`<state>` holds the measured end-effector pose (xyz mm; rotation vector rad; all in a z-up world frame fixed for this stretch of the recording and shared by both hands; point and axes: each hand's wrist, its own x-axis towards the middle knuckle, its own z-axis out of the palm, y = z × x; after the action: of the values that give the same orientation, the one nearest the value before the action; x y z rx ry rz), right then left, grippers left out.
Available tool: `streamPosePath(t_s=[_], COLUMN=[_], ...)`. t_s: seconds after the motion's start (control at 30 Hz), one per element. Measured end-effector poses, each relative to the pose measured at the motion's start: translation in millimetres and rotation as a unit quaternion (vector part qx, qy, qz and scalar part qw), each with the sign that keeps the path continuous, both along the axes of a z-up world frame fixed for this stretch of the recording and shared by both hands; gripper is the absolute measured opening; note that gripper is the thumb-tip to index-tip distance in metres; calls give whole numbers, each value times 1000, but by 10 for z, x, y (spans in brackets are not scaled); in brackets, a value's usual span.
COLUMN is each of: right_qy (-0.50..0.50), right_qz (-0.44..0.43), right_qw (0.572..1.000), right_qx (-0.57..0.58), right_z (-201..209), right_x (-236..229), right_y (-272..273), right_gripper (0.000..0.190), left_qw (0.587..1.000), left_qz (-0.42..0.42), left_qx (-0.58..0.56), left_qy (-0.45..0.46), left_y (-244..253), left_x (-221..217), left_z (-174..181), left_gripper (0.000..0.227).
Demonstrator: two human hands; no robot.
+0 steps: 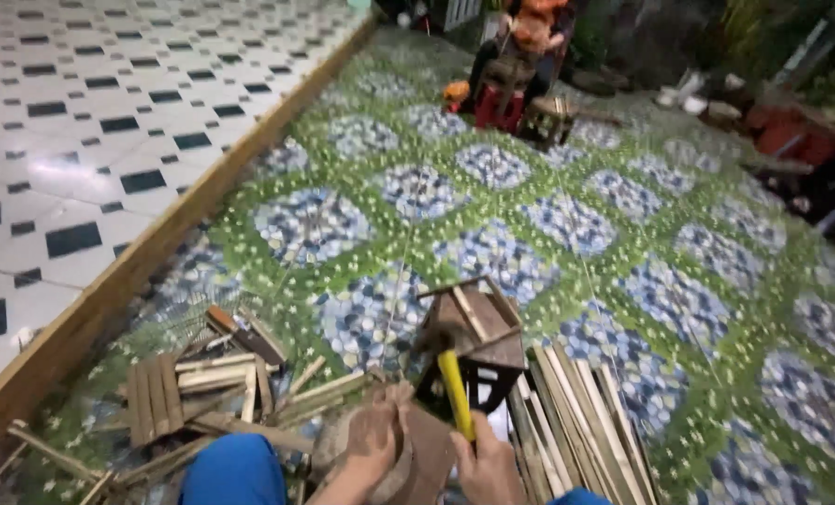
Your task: The person assembles a small wooden stool by fitting wooden slats into a frame and securing them with a hammer. They repeatedly adjust and tap pieces into place while seated on the floor.
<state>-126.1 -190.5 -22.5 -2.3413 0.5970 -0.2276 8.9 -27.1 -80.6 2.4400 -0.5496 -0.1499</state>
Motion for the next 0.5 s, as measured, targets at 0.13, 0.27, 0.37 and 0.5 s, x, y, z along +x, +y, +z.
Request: streamPosePath(t_s=[0.13, 0.27, 0.37, 0.5], right_qy=[75, 88, 38, 102], right_qz=[-25, -3, -69, -174], right_qw=[996, 996, 997, 975], right_qx=[42, 2, 8, 95], right_z=[52, -234, 49, 616], right_x=[-39, -3, -119, -235], right_y=[189, 28, 177, 457], right_gripper=[27, 22, 28, 18], left_qw=[997, 932, 970, 998], left_qz=[3, 27, 31, 51], left_qx=[-41, 57, 35, 26], left_qy=[-69, -356, -238, -37], left_y=[-98, -62, 88, 55], left_x=[54, 57, -6, 15], left_z=[-629, -1205, -305, 45], left_gripper=[52, 68, 34, 19])
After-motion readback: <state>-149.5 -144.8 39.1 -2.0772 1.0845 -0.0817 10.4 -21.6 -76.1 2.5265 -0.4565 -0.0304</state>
